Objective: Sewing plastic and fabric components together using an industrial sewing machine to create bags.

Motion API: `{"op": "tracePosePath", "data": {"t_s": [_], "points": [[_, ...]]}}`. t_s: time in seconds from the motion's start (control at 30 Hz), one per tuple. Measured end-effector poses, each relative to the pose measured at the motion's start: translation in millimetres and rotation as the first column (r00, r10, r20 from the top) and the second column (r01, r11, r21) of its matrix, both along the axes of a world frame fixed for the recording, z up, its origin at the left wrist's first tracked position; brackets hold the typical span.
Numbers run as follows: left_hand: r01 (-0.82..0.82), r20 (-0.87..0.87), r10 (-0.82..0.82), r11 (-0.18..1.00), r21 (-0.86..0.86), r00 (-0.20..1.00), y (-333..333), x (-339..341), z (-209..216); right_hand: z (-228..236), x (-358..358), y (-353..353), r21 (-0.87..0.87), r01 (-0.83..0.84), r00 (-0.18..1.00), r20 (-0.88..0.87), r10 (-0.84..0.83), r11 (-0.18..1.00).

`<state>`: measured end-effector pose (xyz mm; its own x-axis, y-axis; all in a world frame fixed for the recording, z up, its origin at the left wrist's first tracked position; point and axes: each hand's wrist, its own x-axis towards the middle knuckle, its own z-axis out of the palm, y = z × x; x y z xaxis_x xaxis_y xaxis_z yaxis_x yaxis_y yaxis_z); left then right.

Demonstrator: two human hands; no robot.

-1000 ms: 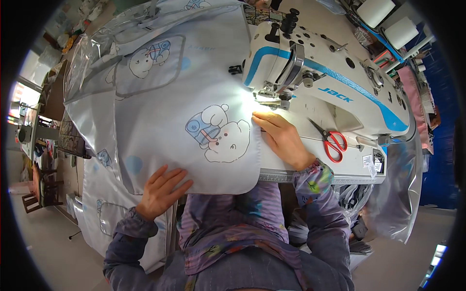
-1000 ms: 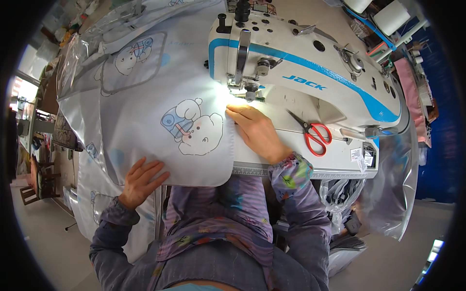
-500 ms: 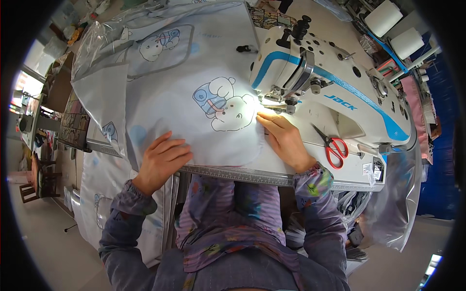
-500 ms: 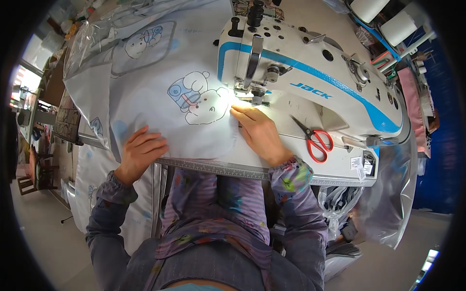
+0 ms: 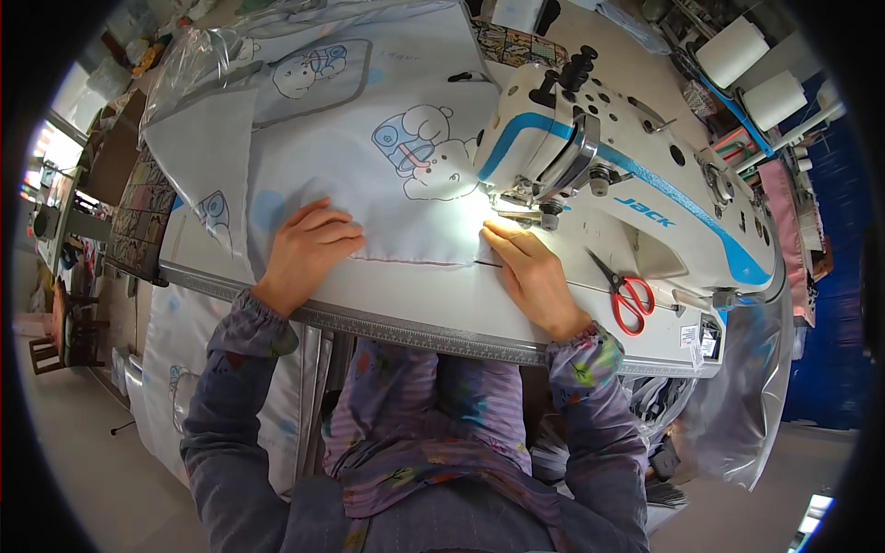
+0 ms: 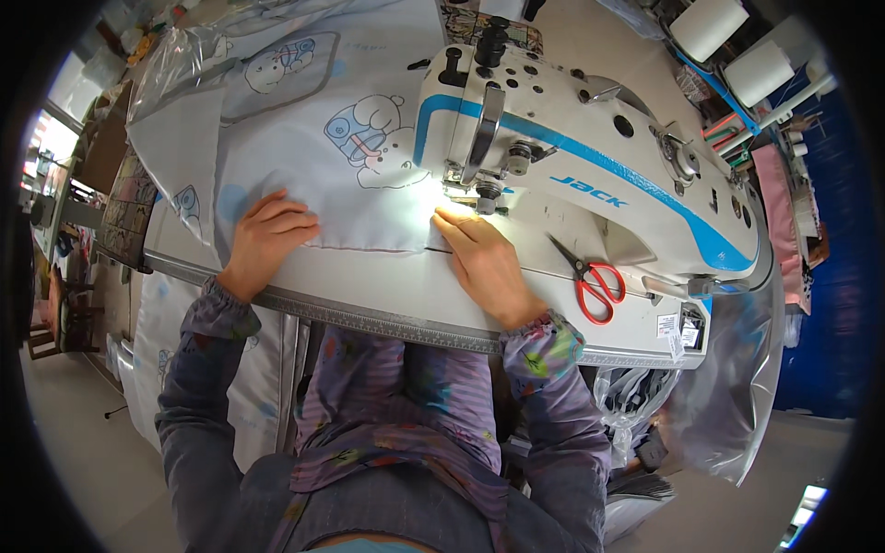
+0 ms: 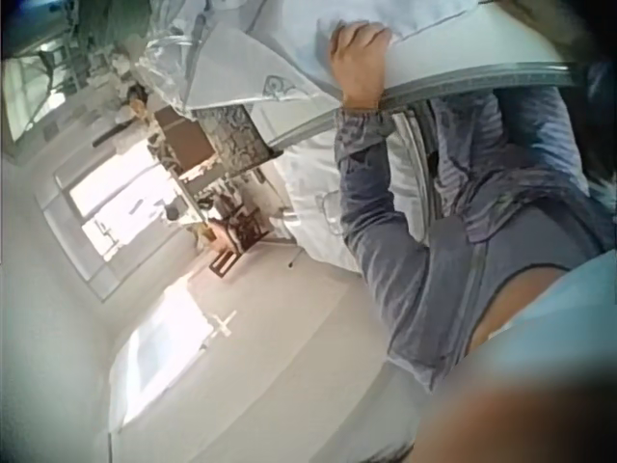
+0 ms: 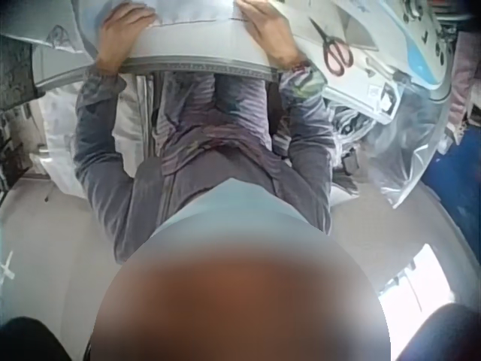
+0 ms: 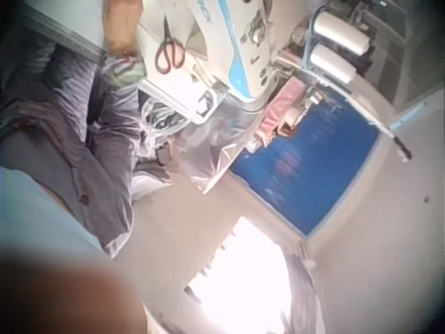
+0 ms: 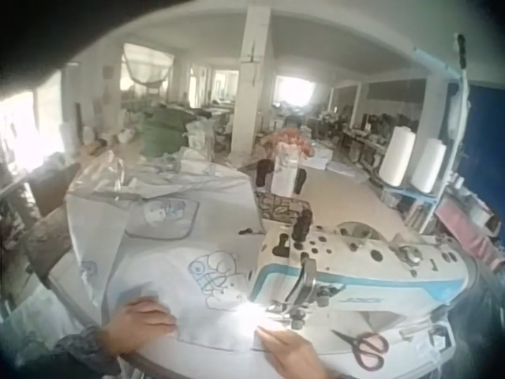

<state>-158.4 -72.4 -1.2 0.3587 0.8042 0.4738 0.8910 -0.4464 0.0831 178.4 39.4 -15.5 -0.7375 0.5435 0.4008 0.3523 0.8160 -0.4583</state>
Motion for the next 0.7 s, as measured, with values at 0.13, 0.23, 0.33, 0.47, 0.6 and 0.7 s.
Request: {"op": "tracePosePath", "data": {"t_s": [0.13, 0.23, 0.33, 0.47, 0.6, 0.7], "points": [[-0.035, -0.012, 0.035, 0.999, 0.023, 0.999, 9, 3, 2, 0, -3, -2, 0.046, 0.023, 0.999, 0.022, -0.024, 0.999], [-0.081, -0.006, 0.081, 0.997, -0.007, 0.997, 6, 10, 2, 1, -3, -2, 0.081, 0.022, 0.999, 0.040, -0.026, 0.996], [-0.092, -0.016, 0.091, 0.993, -0.076, 0.996, -3, 25, 9, 1, -3, -2, 0.076, 0.022, 0.999, 0.044, -0.026, 0.997], [-0.075, -0.037, 0.070, 0.987, -0.145, 0.997, -20, 65, 9, 1, 0, -2, 0.048, 0.036, 0.998, 0.047, -0.038, 0.998], [-0.110, -0.110, 0.090, 0.975, -0.193, 0.990, -28, 115, 15, 0, 1, -1, 0.039, 0.038, 0.999, 0.029, -0.039, 0.999], [-0.126, -0.136, 0.113, 0.987, -0.096, 0.984, -21, 140, 12, -1, 0, 0, 0.039, 0.045, 0.999, 0.029, -0.046, 0.998]]}}
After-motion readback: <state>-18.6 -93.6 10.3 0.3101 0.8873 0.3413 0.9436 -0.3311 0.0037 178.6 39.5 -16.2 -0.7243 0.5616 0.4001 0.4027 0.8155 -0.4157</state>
